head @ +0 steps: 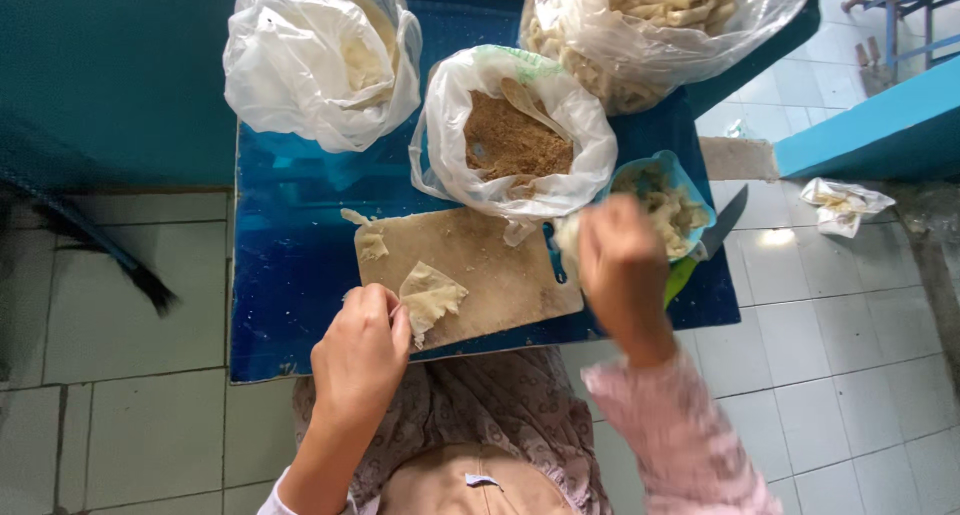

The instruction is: The person pinches and folds thin dough sheets on a cutting board, dipping fingers into a bag of brown powder between pieces, then unwraps a large round dough mass, presses it flat, and cuts it into pieces with a knife, setting the pieces on the table.

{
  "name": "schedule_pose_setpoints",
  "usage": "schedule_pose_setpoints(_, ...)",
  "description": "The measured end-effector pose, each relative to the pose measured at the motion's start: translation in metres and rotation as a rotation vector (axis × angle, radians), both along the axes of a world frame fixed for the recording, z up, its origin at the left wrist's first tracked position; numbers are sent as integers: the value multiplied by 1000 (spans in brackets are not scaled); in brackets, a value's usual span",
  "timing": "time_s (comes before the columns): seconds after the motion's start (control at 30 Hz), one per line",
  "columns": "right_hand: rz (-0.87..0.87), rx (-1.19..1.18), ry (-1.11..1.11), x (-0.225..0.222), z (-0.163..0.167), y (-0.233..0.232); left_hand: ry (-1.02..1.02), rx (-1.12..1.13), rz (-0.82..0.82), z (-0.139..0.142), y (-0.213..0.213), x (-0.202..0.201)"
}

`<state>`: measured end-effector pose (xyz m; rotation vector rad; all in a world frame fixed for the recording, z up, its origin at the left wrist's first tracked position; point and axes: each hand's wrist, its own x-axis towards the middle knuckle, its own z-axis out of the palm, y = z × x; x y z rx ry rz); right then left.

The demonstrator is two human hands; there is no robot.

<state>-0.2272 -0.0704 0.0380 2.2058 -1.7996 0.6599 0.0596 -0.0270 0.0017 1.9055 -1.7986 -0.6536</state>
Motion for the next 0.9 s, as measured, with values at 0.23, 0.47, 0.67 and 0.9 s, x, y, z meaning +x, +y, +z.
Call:
schedule_pose_setpoints(0.23,146,13,-328,-1,-10,-168,40,-7,-43,1,-4,3)
schedule_pose_setpoints(0.47,51,74,-419,1,-13,-175,75,44,-65,3,-4,6)
schedule_pose_setpoints(0.67,219,-73,-176,35,-34,-187,84,34,-67,2,-4,5)
schedule_pose_setpoints(0.9,70,-4,-175,41,-42,-209,82,13,-65,-3,-5,5)
